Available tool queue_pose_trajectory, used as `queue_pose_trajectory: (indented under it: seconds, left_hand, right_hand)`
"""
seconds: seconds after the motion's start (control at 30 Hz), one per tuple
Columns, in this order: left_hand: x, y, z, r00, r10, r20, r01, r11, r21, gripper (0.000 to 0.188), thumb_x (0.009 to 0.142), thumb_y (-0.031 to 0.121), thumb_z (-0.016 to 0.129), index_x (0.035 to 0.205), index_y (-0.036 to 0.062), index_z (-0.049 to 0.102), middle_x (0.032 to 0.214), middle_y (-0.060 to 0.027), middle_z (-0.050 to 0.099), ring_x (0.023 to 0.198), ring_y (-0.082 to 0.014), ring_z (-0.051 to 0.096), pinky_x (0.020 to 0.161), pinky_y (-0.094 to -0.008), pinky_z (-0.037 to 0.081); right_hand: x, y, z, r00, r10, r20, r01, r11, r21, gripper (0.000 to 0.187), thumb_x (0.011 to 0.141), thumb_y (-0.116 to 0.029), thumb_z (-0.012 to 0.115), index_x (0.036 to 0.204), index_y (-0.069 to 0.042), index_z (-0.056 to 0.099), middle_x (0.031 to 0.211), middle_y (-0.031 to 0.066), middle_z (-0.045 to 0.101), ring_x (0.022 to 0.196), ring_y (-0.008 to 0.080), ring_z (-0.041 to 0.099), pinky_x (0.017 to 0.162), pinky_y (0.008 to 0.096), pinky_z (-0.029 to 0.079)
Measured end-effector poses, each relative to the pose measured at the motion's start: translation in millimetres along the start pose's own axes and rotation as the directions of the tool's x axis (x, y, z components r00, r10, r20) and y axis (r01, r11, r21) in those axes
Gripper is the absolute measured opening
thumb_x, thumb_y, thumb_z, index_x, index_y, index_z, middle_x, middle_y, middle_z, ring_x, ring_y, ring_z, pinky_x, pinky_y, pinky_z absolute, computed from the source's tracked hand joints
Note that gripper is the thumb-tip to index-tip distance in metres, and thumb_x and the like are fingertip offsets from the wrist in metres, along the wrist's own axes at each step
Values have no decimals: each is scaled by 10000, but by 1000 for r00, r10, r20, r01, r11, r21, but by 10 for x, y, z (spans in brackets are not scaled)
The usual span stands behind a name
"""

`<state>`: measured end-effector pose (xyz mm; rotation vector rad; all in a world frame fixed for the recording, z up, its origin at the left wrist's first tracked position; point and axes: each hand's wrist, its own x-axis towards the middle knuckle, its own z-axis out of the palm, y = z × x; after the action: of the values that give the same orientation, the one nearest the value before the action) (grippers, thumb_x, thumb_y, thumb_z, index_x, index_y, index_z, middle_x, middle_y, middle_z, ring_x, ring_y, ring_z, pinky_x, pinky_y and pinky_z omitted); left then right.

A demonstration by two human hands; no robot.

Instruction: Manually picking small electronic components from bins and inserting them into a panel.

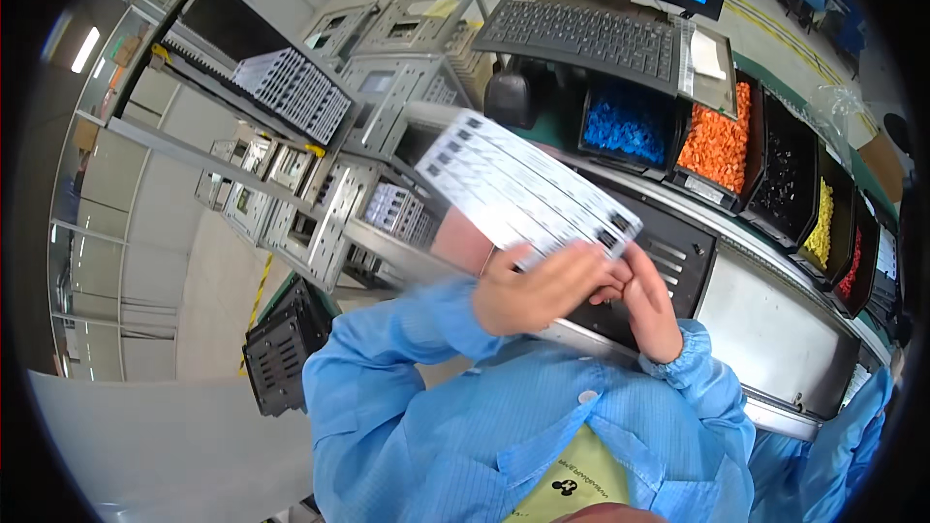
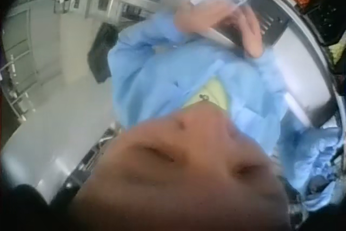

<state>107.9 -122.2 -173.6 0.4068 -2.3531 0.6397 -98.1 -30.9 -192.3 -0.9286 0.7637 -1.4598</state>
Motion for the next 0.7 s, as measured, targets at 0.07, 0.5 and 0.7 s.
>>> queue_pose_trajectory:
  seconds: [0.07, 0.5, 0.7]
  left_hand:
    - [-95, 258, 151, 997, 64, -33, -65, 996, -58, 343, 1011, 287, 600, 1321, 220, 731, 1328, 52, 716, 1265, -76, 634, 1203, -494, 177]
    - [-571, -934, 831, 916, -294, 274, 342, 928, -147, 513, 843, 86, 700, 1354, 139, 693, 1411, -50, 633, 1290, -238, 619, 1103, -542, 372]
    - [-663, -1230, 1144, 937, -251, 242, 332, 855, -398, 459, 835, 66, 731, 1294, 63, 719, 1336, -127, 692, 1240, -311, 659, 1074, -460, 505]
  right_hand:
    - [-84, 106, -183, 959, 218, -180, -237, 967, -94, 402, 1124, -210, 512, 1462, 6, 542, 1275, 89, 700, 1084, 157, 672, 917, 297, 536]
    - [-297, 62, -522, 883, 237, -405, -296, 951, -90, 279, 1099, -217, 556, 1294, -47, 661, 994, -9, 735, 757, 54, 618, 641, 217, 466]
    - [-150, -17, -443, 869, 287, -404, -324, 946, -26, 272, 1096, -230, 558, 1265, -55, 679, 967, -17, 736, 747, 43, 616, 622, 211, 452]
